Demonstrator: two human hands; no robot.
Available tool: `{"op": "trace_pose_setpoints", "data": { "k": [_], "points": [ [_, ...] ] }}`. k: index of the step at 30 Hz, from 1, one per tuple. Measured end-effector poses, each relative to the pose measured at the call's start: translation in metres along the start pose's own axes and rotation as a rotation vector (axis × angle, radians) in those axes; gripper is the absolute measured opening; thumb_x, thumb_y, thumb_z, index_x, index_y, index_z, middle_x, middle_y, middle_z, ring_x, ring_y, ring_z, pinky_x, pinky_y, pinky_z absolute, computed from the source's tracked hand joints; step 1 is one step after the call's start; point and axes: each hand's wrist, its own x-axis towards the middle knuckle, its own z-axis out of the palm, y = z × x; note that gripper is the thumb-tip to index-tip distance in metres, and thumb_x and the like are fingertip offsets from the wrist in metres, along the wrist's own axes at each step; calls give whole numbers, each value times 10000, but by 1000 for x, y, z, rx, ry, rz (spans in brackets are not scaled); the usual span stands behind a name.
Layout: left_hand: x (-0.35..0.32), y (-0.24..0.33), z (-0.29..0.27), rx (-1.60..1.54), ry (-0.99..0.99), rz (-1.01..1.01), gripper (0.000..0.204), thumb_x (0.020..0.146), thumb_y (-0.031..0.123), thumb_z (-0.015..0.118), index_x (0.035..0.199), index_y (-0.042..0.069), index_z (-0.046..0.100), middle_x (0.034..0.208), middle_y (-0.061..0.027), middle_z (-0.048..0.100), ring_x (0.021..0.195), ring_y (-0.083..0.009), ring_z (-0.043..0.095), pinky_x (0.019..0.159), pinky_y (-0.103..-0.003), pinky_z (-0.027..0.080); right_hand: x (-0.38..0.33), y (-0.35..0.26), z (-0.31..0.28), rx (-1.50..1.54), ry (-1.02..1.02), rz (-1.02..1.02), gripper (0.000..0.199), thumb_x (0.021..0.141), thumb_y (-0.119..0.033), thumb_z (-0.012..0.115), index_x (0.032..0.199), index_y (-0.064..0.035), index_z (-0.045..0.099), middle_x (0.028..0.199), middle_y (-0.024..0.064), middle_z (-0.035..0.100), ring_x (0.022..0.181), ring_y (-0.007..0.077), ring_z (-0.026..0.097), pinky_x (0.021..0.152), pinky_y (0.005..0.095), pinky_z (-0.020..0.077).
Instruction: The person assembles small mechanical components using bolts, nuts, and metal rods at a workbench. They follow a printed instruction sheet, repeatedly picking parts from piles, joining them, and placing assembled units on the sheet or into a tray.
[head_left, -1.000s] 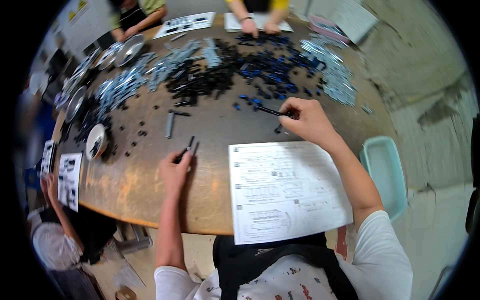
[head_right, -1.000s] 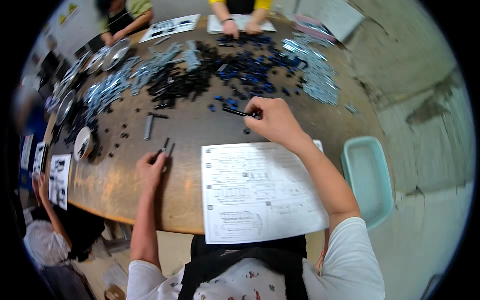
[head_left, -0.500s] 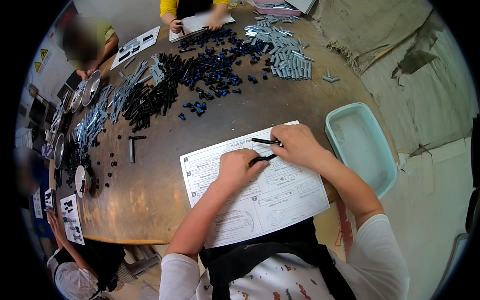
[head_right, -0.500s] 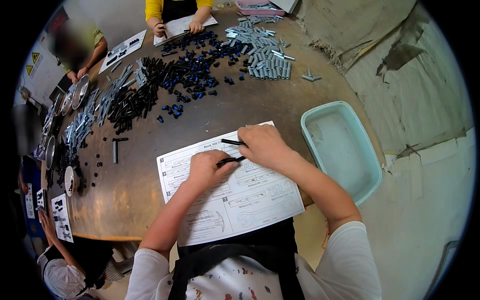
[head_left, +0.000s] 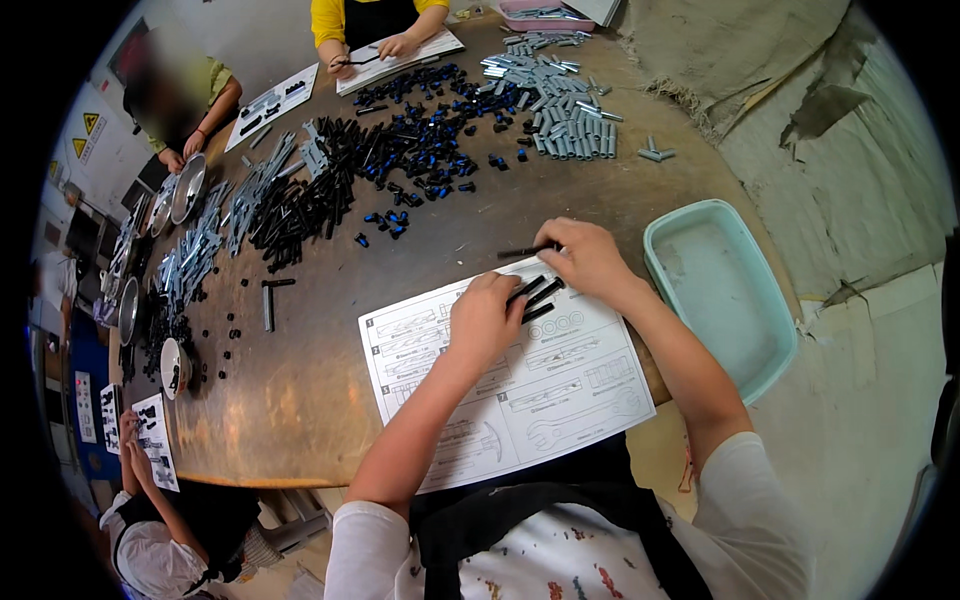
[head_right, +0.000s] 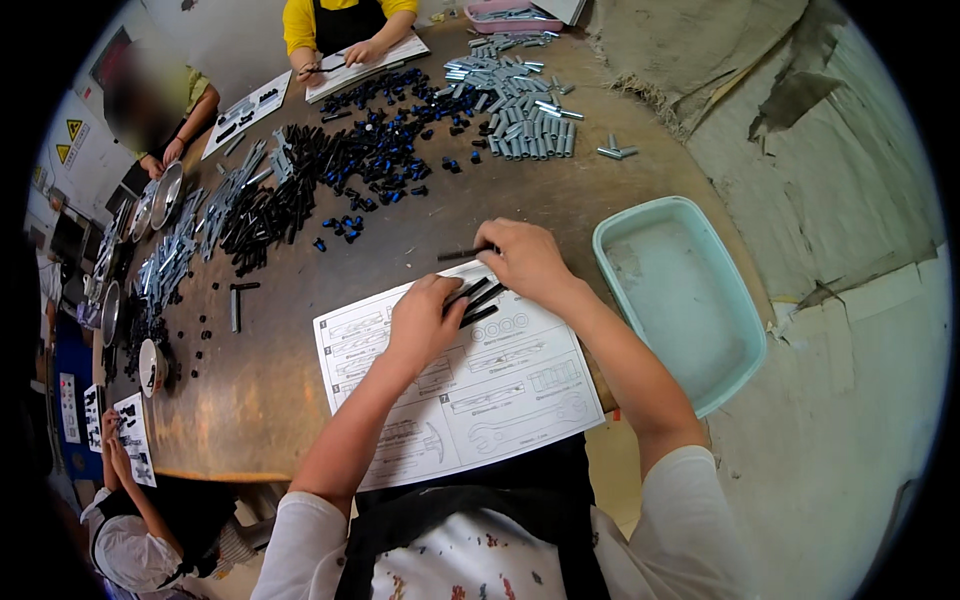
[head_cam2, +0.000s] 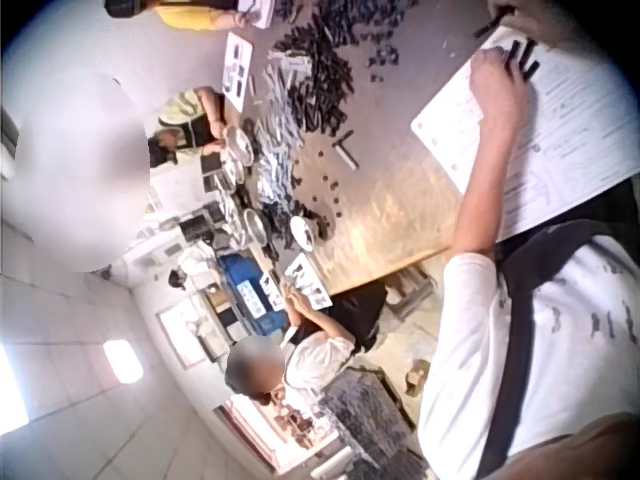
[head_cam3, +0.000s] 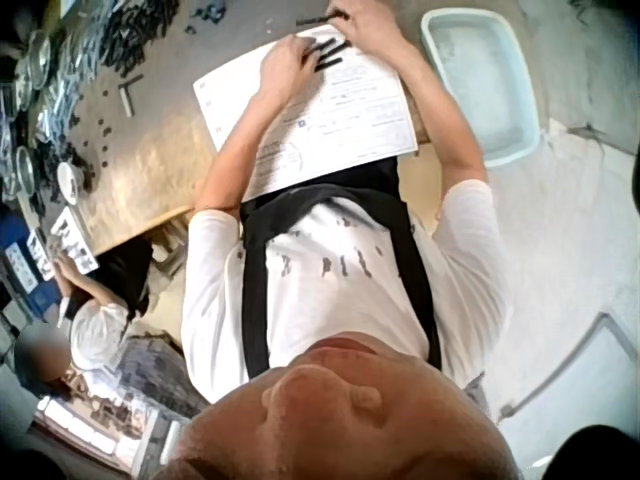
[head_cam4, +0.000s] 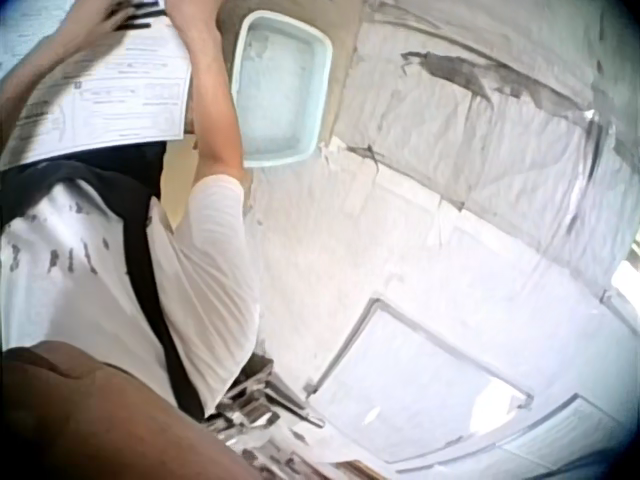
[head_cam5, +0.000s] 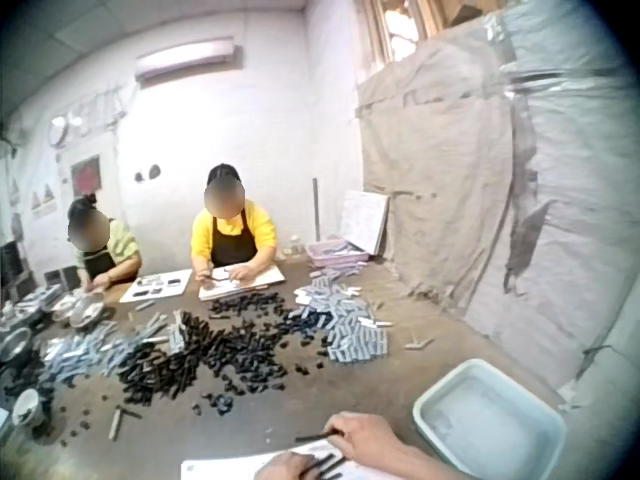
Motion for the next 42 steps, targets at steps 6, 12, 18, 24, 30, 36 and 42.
{"op": "trace_pose_setpoints", "data": {
  "k": [6,12,18,24,30,36,42],
  "points": [
    [-33,18,-12,29,-7,-96,534,829,263,733,1261,-4,568,1117,-169,601,980,-332,625,785,-416,519,-14,22,16,-42,-92,-149,96,849,-145,647,903,-77,686,866,75,644,863,288,625,750,401,488],
    [-21,-1,2,26,13,-82,513,825,264,739,1243,5,594,1162,-126,595,873,-316,655,746,-397,535,-13,17,23,-122,-91,-97,120,870,-136,625,889,-98,736,953,61,662,967,268,622,810,405,500],
    [-10,-4,2,-29,-39,-18,436,817,260,745,1160,13,641,1122,-111,616,875,-309,666,745,-388,536,-41,6,30,-150,67,-31,217,884,-94,593,1084,-42,659,1062,97,642,1049,310,589,876,427,489],
    [-12,1,12,-28,41,-30,437,808,264,750,1146,7,645,1070,-117,621,859,-316,659,733,-387,534,-86,-18,41,-176,-38,162,685,894,-114,596,1464,81,271,1438,303,393,1374,428,353,1156,484,264],
    [-10,0,7,-101,15,-99,517,758,267,799,1169,-1,636,1053,-117,616,821,-286,652,726,-370,532,-76,-12,32,-21,-39,127,703,875,-112,615,1472,52,284,1368,265,484,1285,408,453,1101,477,325],
    [-11,-4,-5,-195,-48,-124,502,750,182,803,1185,-5,634,1004,-92,604,727,-209,608,691,-320,518,-58,13,20,23,37,-12,709,796,-132,730,1434,-94,425,1226,170,594,1147,356,550,954,442,454],
    [-14,-13,4,-148,13,-57,391,787,141,759,1131,-8,648,1021,-100,616,697,-217,621,657,-332,515,-56,18,24,58,9,-17,541,788,-122,741,1301,-99,575,1128,136,627,1077,321,586,911,421,475]
  ]
}}
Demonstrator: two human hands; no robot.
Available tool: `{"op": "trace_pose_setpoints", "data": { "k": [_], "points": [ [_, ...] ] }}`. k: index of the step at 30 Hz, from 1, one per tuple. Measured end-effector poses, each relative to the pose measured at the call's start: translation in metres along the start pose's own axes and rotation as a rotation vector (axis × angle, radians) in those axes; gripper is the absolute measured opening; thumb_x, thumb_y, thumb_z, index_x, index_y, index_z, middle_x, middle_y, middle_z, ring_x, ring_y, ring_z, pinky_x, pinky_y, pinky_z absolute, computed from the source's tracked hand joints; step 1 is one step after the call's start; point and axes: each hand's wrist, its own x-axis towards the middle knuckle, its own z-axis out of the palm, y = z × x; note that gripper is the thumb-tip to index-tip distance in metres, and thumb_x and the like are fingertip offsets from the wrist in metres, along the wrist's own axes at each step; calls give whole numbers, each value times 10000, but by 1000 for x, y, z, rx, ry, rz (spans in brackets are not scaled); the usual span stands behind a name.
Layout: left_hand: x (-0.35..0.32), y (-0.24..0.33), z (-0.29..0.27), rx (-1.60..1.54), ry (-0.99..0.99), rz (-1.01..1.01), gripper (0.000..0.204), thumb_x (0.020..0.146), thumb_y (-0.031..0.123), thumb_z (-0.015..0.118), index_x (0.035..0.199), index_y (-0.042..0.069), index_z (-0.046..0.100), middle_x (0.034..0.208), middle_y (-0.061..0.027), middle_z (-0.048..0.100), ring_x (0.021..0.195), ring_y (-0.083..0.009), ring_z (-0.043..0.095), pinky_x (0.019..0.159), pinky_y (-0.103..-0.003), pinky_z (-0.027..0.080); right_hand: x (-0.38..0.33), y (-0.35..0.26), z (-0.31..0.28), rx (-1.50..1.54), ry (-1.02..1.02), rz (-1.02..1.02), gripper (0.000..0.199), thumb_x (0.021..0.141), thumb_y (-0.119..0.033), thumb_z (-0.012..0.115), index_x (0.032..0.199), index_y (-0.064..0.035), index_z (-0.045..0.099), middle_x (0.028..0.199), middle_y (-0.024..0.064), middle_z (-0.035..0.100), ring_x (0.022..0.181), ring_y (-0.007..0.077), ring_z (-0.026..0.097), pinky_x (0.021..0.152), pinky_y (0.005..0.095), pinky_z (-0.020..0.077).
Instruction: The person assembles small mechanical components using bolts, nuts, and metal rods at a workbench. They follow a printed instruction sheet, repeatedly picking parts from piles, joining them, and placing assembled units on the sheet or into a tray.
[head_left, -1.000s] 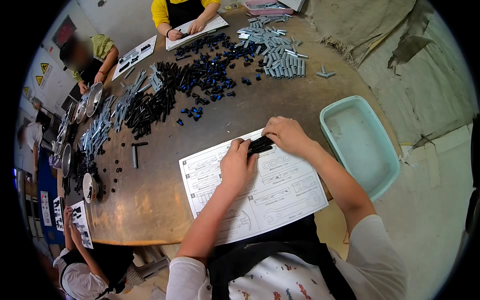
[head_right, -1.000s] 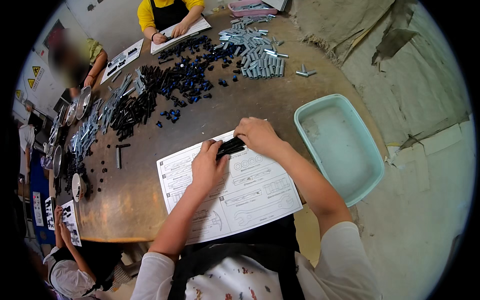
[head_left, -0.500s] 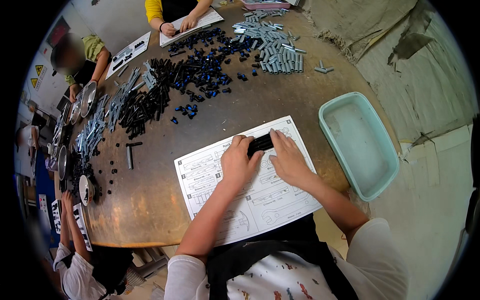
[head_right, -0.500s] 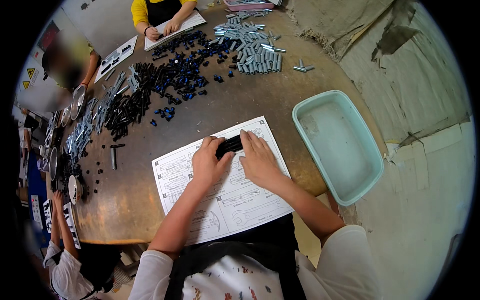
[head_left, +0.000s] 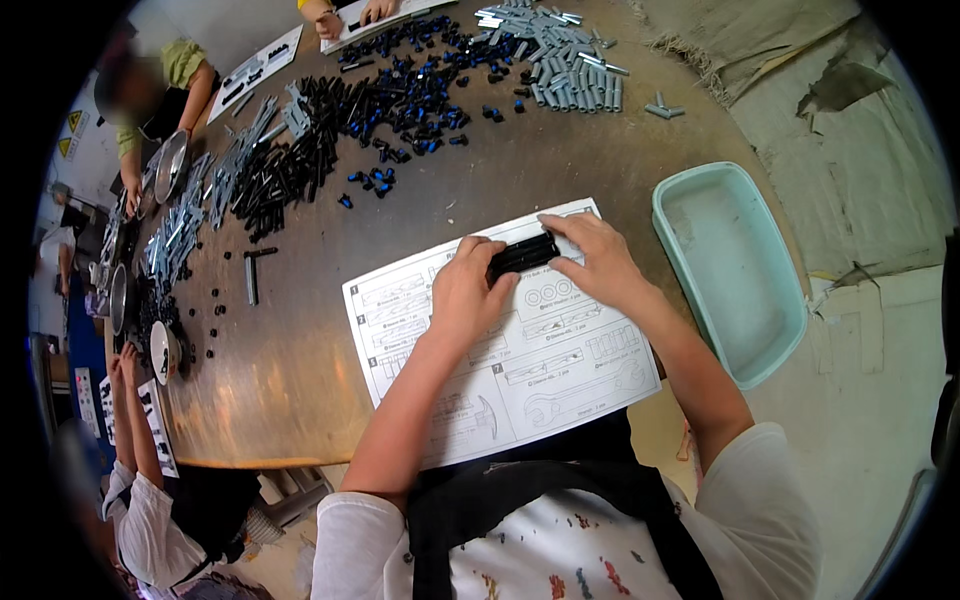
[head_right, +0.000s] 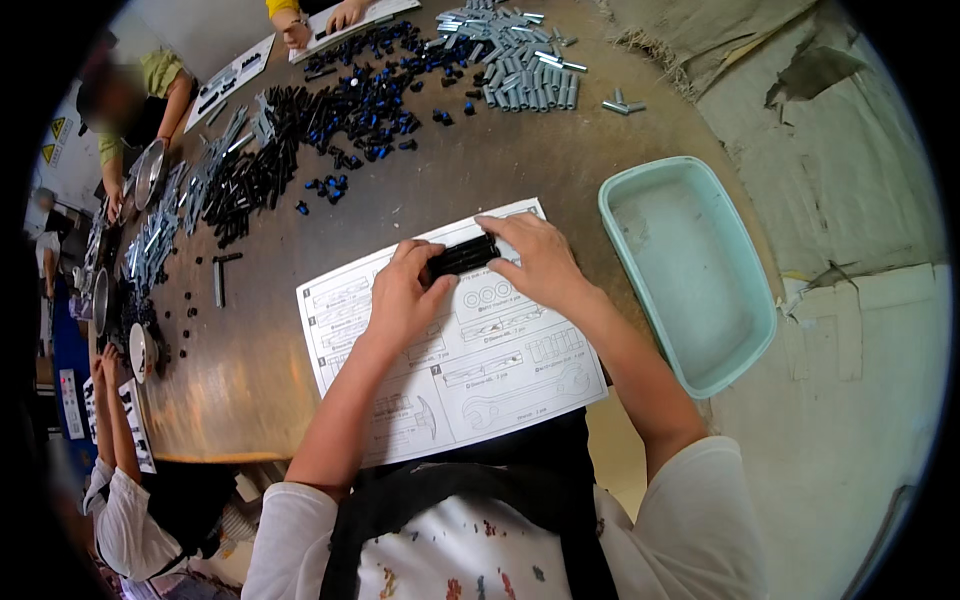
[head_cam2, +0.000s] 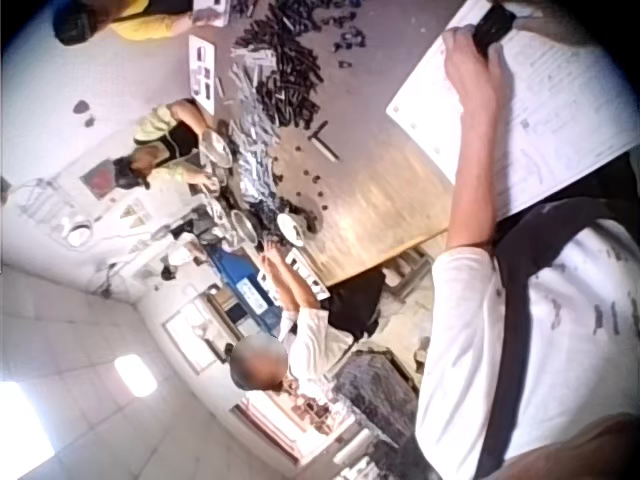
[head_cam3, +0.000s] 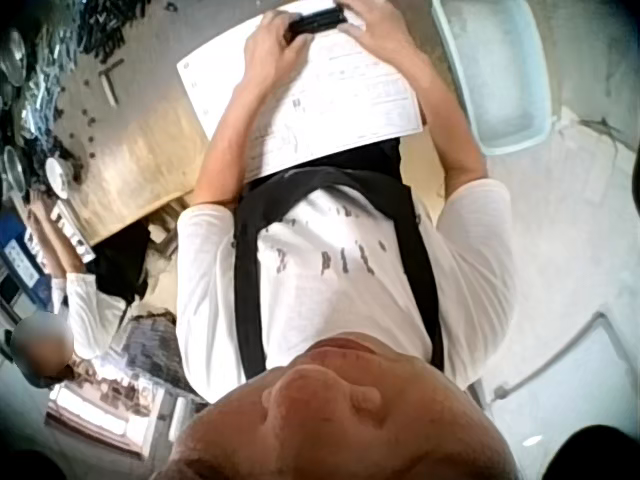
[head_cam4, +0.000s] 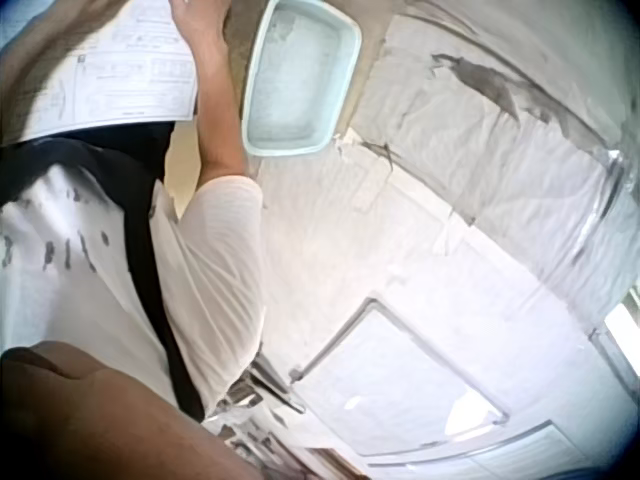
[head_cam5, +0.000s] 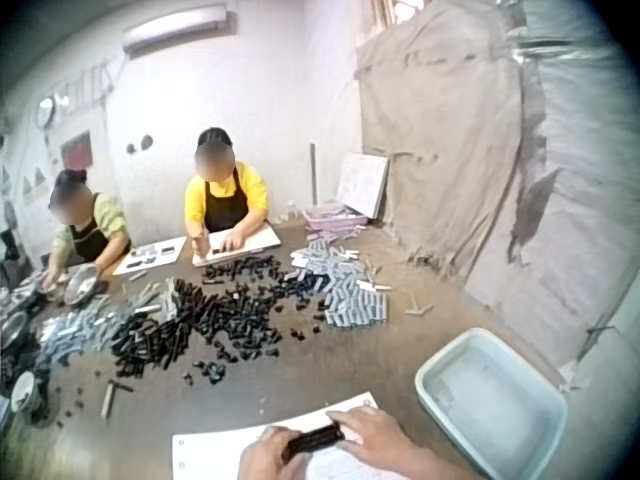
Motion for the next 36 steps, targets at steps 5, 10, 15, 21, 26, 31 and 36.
{"op": "trace_pose_setpoints", "data": {
  "k": [5,10,15,21,26,31,36],
  "points": [
    [0,-1,2,-16,0,-17,364,792,137,747,1113,-1,645,1041,-110,621,719,-250,641,667,-348,525,2,-3,1,-27,-1,-3,532,783,-94,728,1295,-85,582,1130,137,630,1049,318,597,903,403,482],
    [2,-3,0,-14,18,52,372,778,141,750,1104,0,635,1035,-127,611,766,-307,650,687,-377,530,3,-4,-2,-104,-30,-27,518,803,-116,711,1300,-86,568,1159,143,619,1082,338,564,925,431,453],
    [12,-30,-38,-152,-10,-74,424,866,234,718,1218,19,618,1092,-149,649,783,-237,650,710,-346,531,37,-23,-16,-64,-39,-13,499,828,-150,664,1310,-78,555,1185,140,612,1107,335,582,922,427,470],
    [73,-111,-81,365,283,-189,292,857,209,707,1111,72,665,1037,-123,642,817,-286,670,735,-415,523,141,13,20,-173,-9,-10,388,860,-154,619,1235,-58,602,1156,140,632,1023,322,629,867,425,500],
    [86,-129,-80,448,226,-278,260,844,205,707,1063,74,660,1053,-130,645,903,-327,658,774,-444,516,207,12,76,-422,-73,155,291,889,-182,620,1155,-64,635,1148,141,622,1024,317,636,887,454,508],
    [79,-128,-87,404,144,-243,206,836,175,700,1005,62,668,999,-127,657,881,-326,663,753,-425,520,189,4,78,-334,-79,28,187,847,-185,629,988,-64,653,988,125,652,939,322,642,800,453,505],
    [14,-62,-91,108,15,-28,137,821,131,710,931,53,683,945,-113,655,780,-272,673,676,-376,521,98,-52,51,-60,-185,-125,148,810,-185,633,903,-70,638,875,99,638,862,299,630,753,411,494]
  ]
}}
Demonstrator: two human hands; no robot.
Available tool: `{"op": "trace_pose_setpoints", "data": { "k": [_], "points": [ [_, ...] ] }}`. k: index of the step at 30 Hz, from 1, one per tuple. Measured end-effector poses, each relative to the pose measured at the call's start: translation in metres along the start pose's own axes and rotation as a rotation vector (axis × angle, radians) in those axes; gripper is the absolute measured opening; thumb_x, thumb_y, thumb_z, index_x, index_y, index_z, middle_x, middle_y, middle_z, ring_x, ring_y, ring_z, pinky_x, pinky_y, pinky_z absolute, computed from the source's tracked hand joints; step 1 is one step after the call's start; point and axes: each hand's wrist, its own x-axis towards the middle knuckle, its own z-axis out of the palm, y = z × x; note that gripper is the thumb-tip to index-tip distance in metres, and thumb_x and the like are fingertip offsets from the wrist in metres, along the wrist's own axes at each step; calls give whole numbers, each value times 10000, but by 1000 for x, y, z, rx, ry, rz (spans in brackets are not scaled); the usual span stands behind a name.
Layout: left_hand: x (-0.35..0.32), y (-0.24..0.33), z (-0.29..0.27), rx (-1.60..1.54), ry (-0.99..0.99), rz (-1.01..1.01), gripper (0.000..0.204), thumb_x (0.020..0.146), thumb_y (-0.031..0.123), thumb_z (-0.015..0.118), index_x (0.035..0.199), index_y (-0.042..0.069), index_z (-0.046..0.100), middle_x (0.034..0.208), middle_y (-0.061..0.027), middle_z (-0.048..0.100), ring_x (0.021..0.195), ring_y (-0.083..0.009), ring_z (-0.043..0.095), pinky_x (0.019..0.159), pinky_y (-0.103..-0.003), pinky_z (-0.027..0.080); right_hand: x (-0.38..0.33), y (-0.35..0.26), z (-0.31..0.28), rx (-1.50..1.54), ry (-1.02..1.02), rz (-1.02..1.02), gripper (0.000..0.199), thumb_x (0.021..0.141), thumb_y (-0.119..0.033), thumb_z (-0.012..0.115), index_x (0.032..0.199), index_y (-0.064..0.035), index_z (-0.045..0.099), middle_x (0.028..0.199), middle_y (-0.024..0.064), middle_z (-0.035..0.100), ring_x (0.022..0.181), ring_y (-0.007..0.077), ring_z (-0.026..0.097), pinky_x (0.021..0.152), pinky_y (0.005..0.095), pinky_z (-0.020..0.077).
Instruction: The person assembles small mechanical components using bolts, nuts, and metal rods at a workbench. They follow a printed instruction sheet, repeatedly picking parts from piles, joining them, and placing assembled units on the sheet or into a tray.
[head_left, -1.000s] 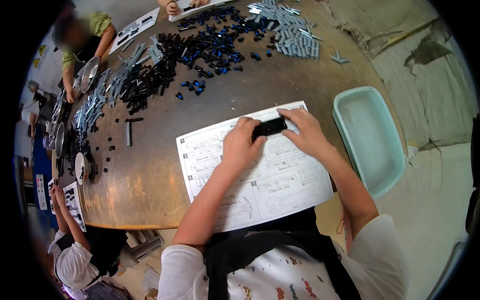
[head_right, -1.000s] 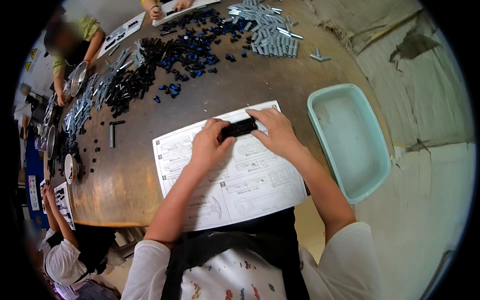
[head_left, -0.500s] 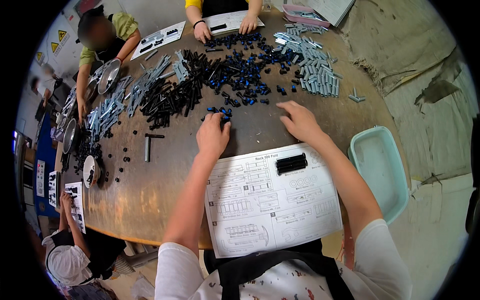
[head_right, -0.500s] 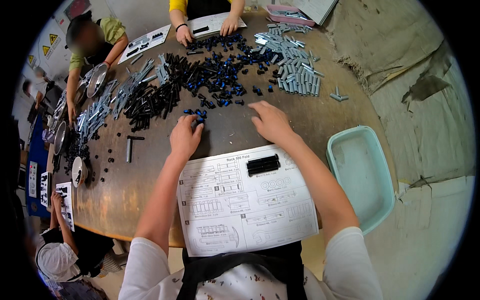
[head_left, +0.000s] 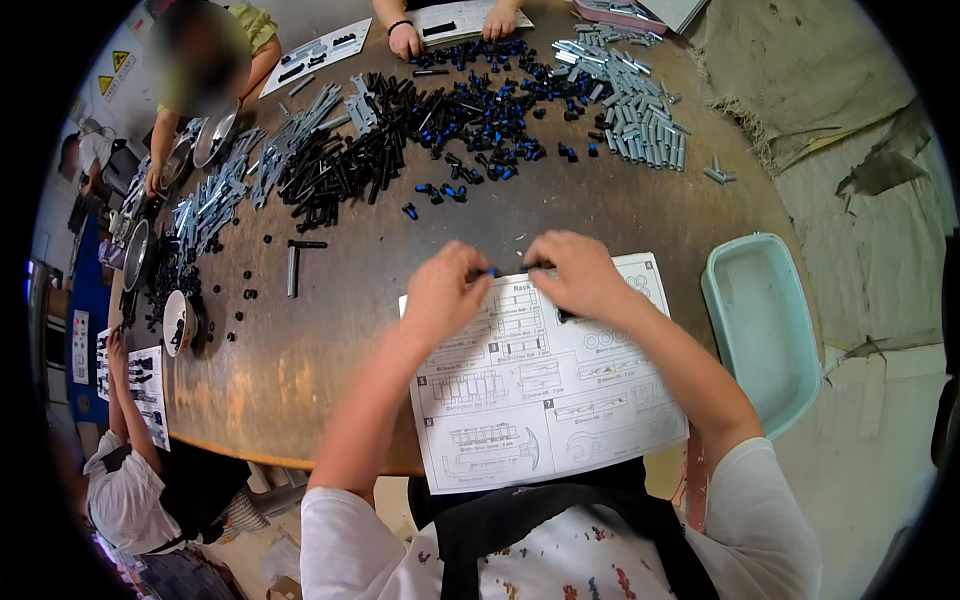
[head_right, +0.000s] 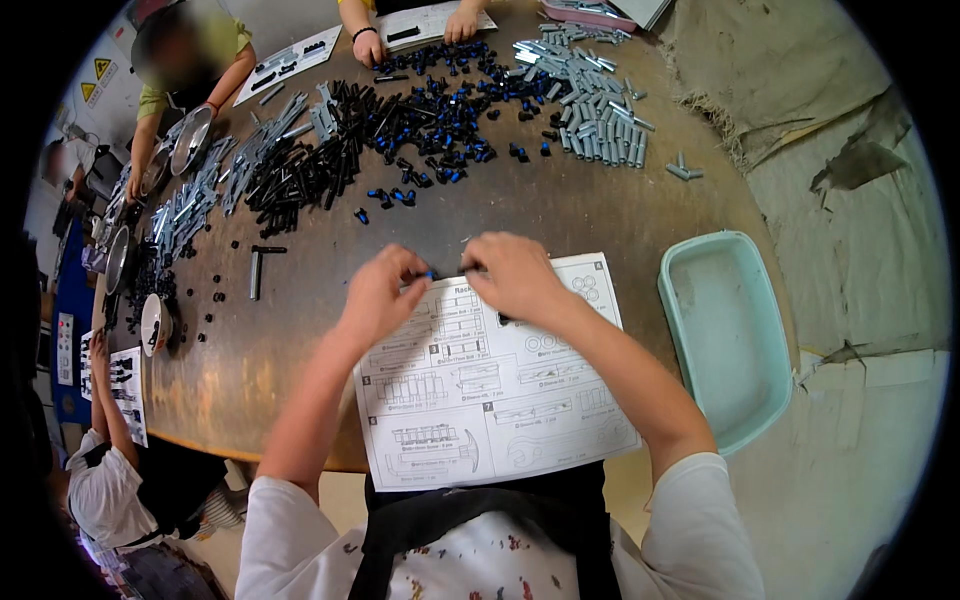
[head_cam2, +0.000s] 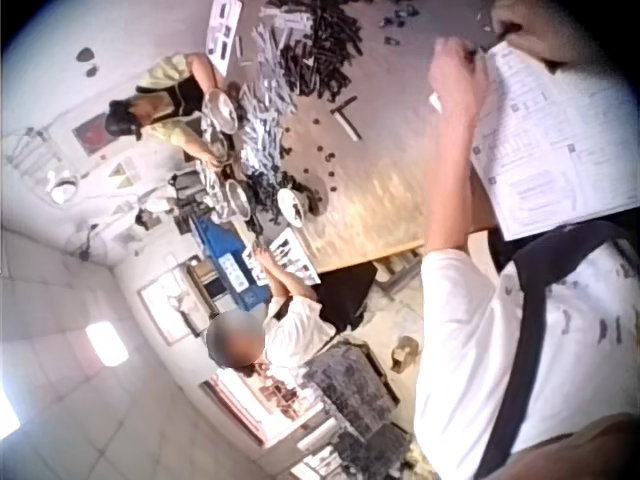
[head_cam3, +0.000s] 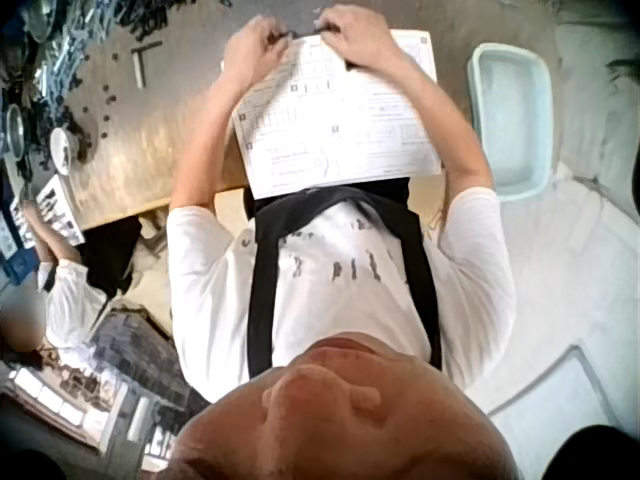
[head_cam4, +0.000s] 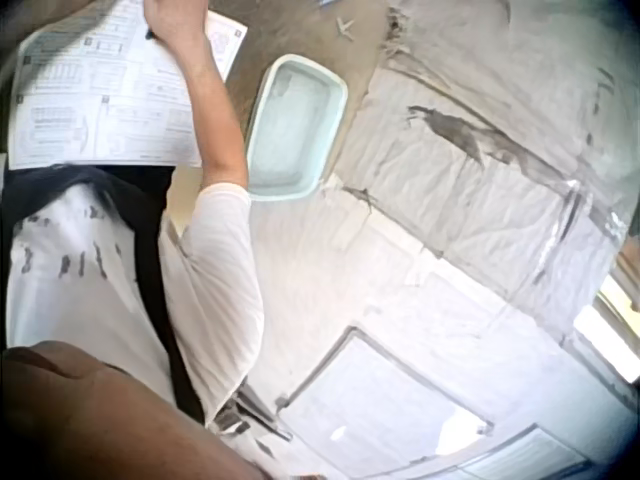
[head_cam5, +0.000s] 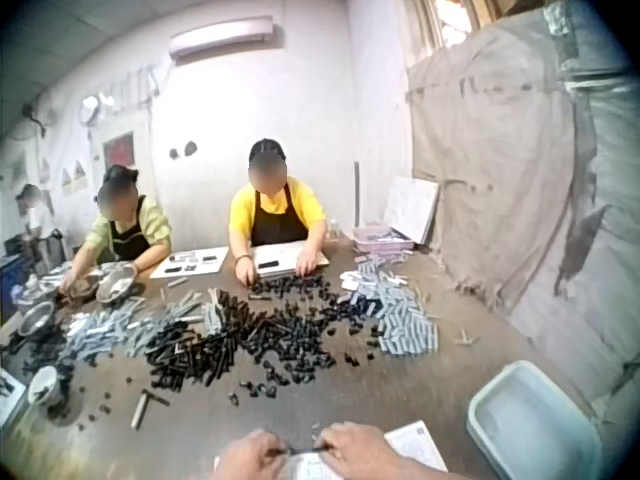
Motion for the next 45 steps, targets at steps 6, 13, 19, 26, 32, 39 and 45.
{"op": "trace_pose_setpoints", "data": {
  "k": [6,13,19,26,32,39,45],
  "points": [
    [-28,24,25,89,-23,-24,108,816,107,692,902,43,678,904,-102,622,779,-299,650,688,-403,517,-30,-20,26,-149,73,-59,121,784,-112,686,881,-62,634,868,81,606,866,288,579,784,411,463],
    [-27,22,29,62,8,-13,99,809,116,698,875,45,677,896,-104,612,778,-314,641,686,-416,512,-30,-19,29,-134,93,-60,131,782,-114,688,898,-68,649,882,84,587,875,299,569,784,425,462],
    [-26,21,21,-36,-36,-42,207,829,138,695,1017,53,676,931,-123,632,787,-309,650,698,-407,520,-25,-22,14,-55,-12,58,278,785,-166,705,1043,-74,656,954,100,612,925,306,607,799,401,487],
    [38,-77,-19,312,239,-207,482,860,206,657,1310,66,558,1352,-169,541,1226,-344,529,1009,-429,455,80,83,-31,-201,203,356,531,847,-307,664,1306,-58,569,1232,150,619,1078,333,617,944,414,483],
    [85,-118,5,129,127,-90,577,803,161,679,1350,53,531,1405,-197,500,1334,-375,422,1131,-415,342,156,106,18,-157,220,517,510,813,-446,682,1228,-150,658,1283,154,592,1218,323,535,1013,450,446],
    [49,-79,19,147,94,-28,479,776,43,686,1246,37,600,1276,-162,585,1234,-359,496,1036,-418,433,122,53,48,-34,42,113,313,769,-293,722,1043,-144,699,1086,115,645,1069,321,604,922,446,482],
    [12,-56,-11,200,76,-136,398,782,108,733,1161,45,627,1102,-144,647,1072,-333,587,917,-413,479,73,33,32,-87,-71,53,233,795,-197,713,1012,-115,691,1038,99,645,1026,308,618,894,443,483]
  ]
}}
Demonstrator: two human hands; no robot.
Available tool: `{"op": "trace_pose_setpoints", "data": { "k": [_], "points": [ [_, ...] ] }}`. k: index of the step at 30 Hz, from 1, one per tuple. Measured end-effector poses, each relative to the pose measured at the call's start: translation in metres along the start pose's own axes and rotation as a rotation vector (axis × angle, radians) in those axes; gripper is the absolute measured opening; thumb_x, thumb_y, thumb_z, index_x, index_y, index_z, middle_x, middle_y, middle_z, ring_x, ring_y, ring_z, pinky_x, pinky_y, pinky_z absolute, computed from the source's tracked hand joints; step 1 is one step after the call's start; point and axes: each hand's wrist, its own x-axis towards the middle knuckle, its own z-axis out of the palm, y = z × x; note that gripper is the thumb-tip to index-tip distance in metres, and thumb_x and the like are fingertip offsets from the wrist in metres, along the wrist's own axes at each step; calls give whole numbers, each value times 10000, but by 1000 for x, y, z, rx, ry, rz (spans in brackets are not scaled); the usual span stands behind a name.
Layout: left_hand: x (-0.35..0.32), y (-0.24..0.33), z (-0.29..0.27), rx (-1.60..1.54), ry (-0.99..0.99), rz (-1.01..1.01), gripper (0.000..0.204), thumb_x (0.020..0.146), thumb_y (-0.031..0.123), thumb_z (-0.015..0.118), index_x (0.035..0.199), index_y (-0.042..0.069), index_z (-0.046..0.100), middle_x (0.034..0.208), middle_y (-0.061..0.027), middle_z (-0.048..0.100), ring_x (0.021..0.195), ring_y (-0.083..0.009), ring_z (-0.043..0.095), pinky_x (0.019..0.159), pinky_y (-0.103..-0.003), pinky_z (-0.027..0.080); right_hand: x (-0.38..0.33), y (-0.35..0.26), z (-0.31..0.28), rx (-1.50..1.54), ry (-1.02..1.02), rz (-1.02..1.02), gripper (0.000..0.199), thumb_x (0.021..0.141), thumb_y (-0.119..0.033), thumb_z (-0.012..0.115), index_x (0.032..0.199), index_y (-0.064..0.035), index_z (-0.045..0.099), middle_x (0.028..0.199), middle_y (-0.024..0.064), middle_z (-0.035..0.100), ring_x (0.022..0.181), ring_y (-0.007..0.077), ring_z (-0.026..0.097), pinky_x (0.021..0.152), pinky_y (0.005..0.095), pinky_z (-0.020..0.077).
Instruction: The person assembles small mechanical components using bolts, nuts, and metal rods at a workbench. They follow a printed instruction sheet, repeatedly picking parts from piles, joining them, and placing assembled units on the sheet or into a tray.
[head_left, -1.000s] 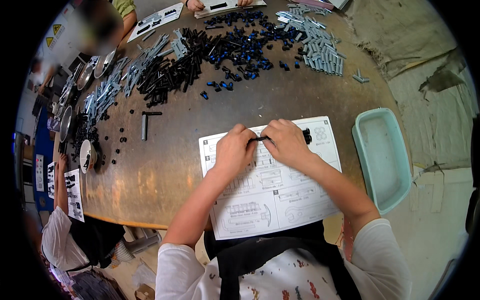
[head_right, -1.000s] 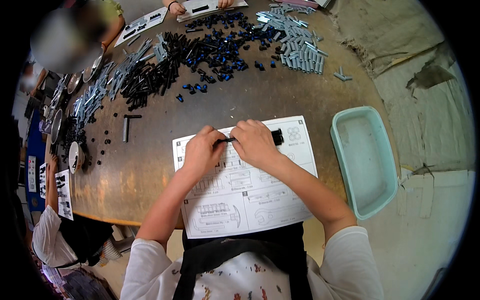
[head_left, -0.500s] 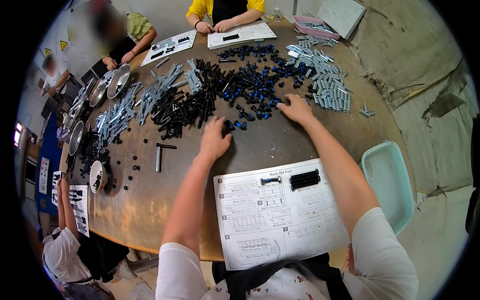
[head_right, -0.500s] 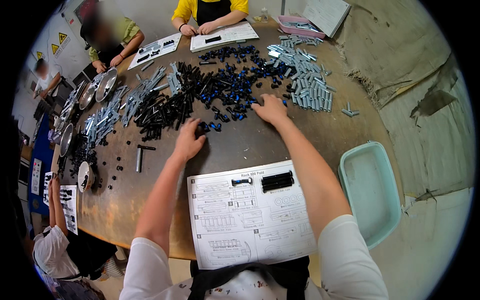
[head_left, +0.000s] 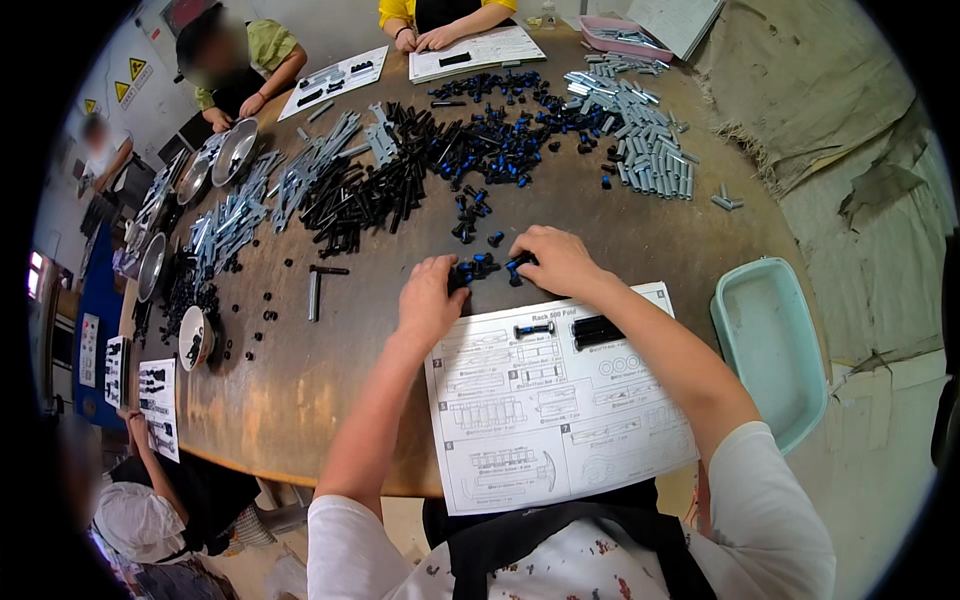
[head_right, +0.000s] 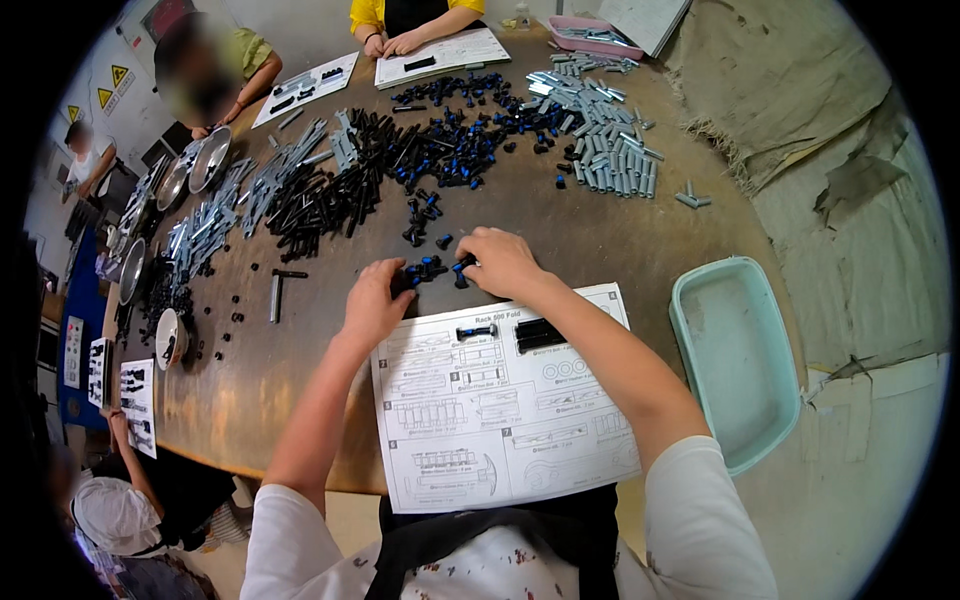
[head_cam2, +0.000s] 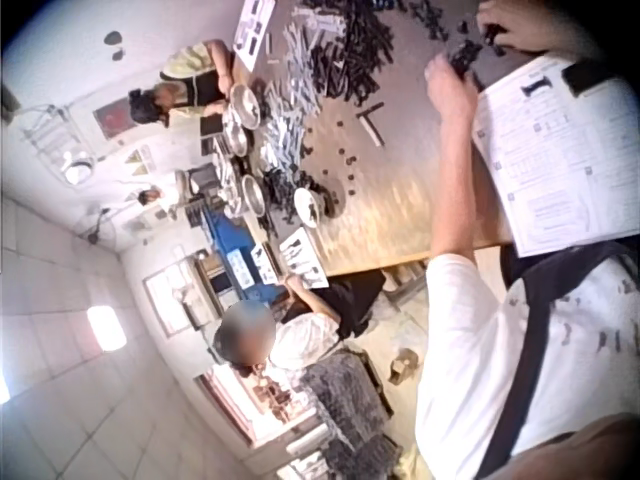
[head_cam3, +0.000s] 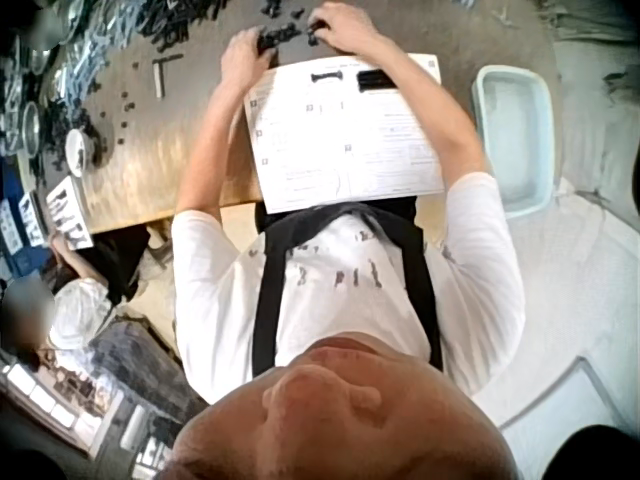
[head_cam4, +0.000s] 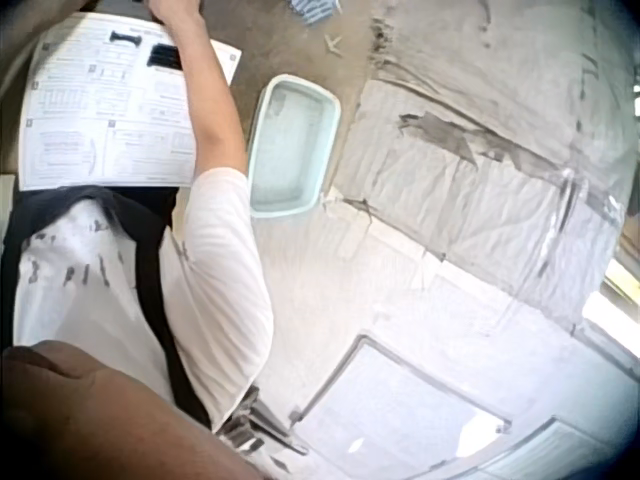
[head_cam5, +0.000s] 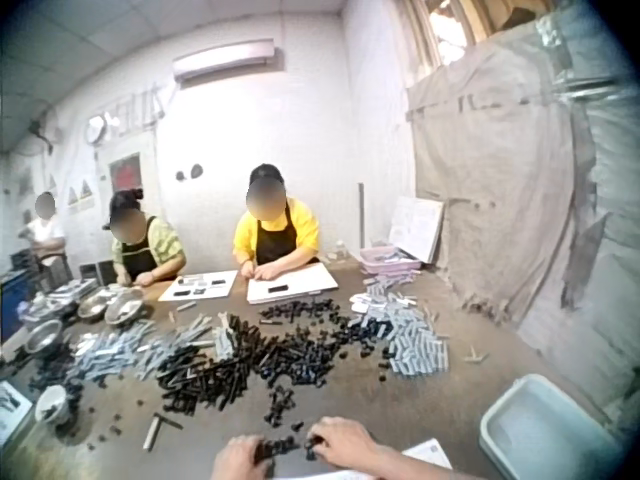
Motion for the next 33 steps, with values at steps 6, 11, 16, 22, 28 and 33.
{"op": "trace_pose_setpoints", "data": {
  "k": [6,11,16,22,28,33],
  "points": [
    [0,-2,-8,89,-15,-18,232,789,208,760,933,49,674,929,-122,666,920,-317,635,785,-418,506,1,-10,-1,-48,83,82,196,760,-200,761,922,-101,711,983,90,677,998,300,624,896,433,478],
    [-3,1,-9,37,-5,-45,223,799,246,755,868,52,667,880,-114,659,880,-324,638,751,-427,509,-19,-11,-10,17,298,59,183,757,-215,750,885,-90,715,964,72,676,896,284,645,805,415,505],
    [-61,39,-29,-243,-4,27,192,808,195,736,883,25,687,809,-111,660,729,-223,631,660,-346,507,-100,-61,-34,14,173,-30,147,806,-203,684,893,-85,673,834,75,650,767,254,657,666,394,501],
    [-88,80,4,-84,-112,151,192,802,198,734,929,63,684,879,-113,666,790,-289,657,686,-391,520,-136,-71,-7,-154,68,27,142,829,-200,678,905,-81,659,813,75,671,713,275,665,629,410,509],
    [-89,84,12,-111,-76,134,177,810,185,724,941,72,689,837,-97,667,754,-280,656,663,-394,515,-134,-65,1,-157,80,-29,122,851,-184,659,919,-86,680,776,78,678,706,277,669,625,412,516],
    [-88,80,22,-122,-31,173,175,815,175,719,958,77,693,812,-96,667,729,-289,656,647,-394,512,-134,-64,3,-102,94,-44,119,856,-184,656,932,-102,695,762,81,684,691,280,670,619,415,516]
  ]
}}
